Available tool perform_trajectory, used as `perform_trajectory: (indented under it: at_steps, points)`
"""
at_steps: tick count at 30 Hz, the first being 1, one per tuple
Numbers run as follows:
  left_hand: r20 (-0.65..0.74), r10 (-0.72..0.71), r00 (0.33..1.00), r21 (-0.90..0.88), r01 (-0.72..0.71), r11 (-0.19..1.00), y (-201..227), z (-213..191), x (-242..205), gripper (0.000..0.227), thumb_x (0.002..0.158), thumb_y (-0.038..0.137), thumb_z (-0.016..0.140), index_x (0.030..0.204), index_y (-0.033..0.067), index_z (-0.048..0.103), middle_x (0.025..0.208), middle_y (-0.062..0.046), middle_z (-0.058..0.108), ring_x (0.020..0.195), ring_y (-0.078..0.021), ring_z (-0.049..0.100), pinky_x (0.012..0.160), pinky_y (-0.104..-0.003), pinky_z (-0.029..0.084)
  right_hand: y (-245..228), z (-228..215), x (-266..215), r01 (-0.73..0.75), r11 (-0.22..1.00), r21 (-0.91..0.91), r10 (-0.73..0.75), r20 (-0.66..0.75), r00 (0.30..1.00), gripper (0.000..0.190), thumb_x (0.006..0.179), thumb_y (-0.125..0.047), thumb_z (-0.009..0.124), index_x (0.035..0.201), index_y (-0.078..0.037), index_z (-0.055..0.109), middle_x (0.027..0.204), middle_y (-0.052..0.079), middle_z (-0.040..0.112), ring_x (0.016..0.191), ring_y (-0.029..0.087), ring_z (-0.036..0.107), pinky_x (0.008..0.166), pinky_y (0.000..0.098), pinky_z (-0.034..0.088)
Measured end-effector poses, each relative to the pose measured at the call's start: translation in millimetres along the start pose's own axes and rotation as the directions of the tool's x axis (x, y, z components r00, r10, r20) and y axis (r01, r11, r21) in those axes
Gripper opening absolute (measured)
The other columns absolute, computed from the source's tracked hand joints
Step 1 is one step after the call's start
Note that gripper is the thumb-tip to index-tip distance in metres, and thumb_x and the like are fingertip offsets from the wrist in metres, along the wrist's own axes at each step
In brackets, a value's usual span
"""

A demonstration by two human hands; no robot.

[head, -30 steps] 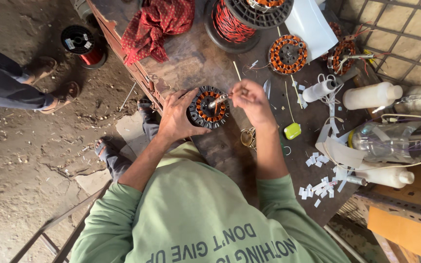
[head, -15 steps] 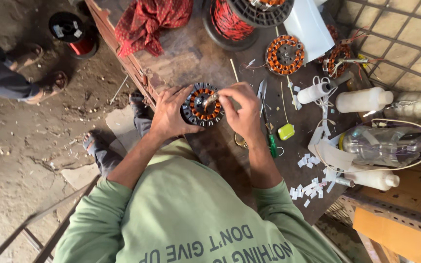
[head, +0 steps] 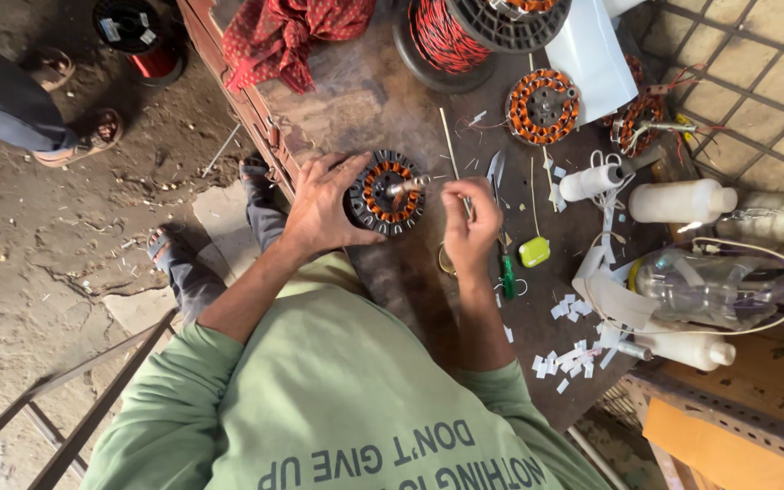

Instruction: The person inserts small white insulating pieces into the slots of a motor stator, then uses a wooden stick to push the copper windings down. They use shears to trim excess copper wire and continue inserting insulators into the stator slots.

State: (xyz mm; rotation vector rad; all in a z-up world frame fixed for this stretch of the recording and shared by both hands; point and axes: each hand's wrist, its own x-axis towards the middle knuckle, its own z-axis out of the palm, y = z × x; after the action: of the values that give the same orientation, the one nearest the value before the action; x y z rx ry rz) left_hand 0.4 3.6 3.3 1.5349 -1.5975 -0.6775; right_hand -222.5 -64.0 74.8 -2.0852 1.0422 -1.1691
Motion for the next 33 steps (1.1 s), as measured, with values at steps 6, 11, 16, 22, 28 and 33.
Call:
perform_trajectory:
  at_steps: [6, 11, 16, 22, 28, 33]
  points:
    - [0.010, 0.051, 0.999, 0.008, -0.051, 0.999, -2, 0, 0, 0.122, 0.048, 0.050, 0.096, 0.150, 0.0051, 0.047, 0.143, -0.019, 0.060, 0.139, -0.0373, 0.044, 0.117, -0.051, 0.025, 34, -11, 0, -0.187, 0.957, 0.220, 0.196, -0.018, 0.981, 0.013, 0.101, 0.002, 0.066, 0.115, 0.004, 0.068, 0.110, 0.005, 0.063, 0.094, 0.011, 0.059, 0.084, 0.0262, 0.049]
    - [0.012, 0.021, 1.000, -0.006, -0.021, 1.000, 0, -1, 1, 0.126, 0.047, 0.050, 0.095, 0.152, 0.0042, 0.043, 0.143, -0.019, 0.059, 0.138, -0.0377, 0.044, 0.117, -0.052, 0.025, 17, -7, 20, -0.196, 0.974, 0.110, 0.137, 0.396, 0.908, 0.067, 0.080, -0.013, 0.075, 0.142, -0.002, 0.053, 0.120, 0.006, 0.064, 0.113, 0.012, 0.058, 0.095, 0.0271, 0.045]
    - [-0.011, 0.020, 1.000, -0.031, -0.020, 0.999, 0, -3, 0, 0.127, 0.046, 0.051, 0.095, 0.152, 0.0034, 0.043, 0.142, -0.022, 0.057, 0.137, -0.0373, 0.045, 0.117, -0.051, 0.026, -2, 24, 1, -0.086, 0.973, -0.213, 0.139, 0.246, 0.959, 0.084, 0.072, -0.019, 0.092, 0.143, -0.005, 0.049, 0.119, 0.008, 0.067, 0.109, 0.017, 0.063, 0.089, 0.0304, 0.048]
    - [-0.015, 0.039, 0.999, -0.021, -0.040, 0.999, 1, 0, -2, 0.127, 0.049, 0.050, 0.095, 0.153, 0.0011, 0.042, 0.140, -0.021, 0.060, 0.137, -0.0386, 0.047, 0.117, -0.051, 0.026, 11, 52, -21, -0.154, 0.988, 0.007, 0.152, 0.110, 0.982, 0.062, 0.083, -0.010, 0.089, 0.134, -0.005, 0.054, 0.108, 0.003, 0.072, 0.091, 0.009, 0.066, 0.075, 0.0220, 0.050]
    - [-0.006, 0.017, 1.000, -0.020, -0.017, 1.000, 2, -5, 1, 0.127, 0.045, 0.051, 0.096, 0.151, 0.0026, 0.045, 0.139, -0.024, 0.058, 0.137, -0.0380, 0.046, 0.116, -0.051, 0.026, 24, 47, -8, -0.226, 0.972, 0.063, 0.219, 0.112, 0.969, 0.047, 0.087, 0.000, 0.083, 0.129, 0.001, 0.062, 0.104, 0.005, 0.078, 0.080, 0.003, 0.061, 0.068, 0.0196, 0.043]
    - [-0.016, 0.019, 1.000, -0.016, -0.019, 1.000, 2, -3, 0, 0.125, 0.046, 0.052, 0.096, 0.150, 0.0023, 0.046, 0.140, -0.024, 0.059, 0.137, -0.0386, 0.046, 0.114, -0.049, 0.027, 11, 31, -1, -0.311, 0.899, 0.308, 0.279, 0.145, 0.949, 0.047, 0.090, 0.004, 0.077, 0.132, 0.002, 0.056, 0.115, 0.010, 0.074, 0.092, 0.006, 0.066, 0.078, 0.0195, 0.050]
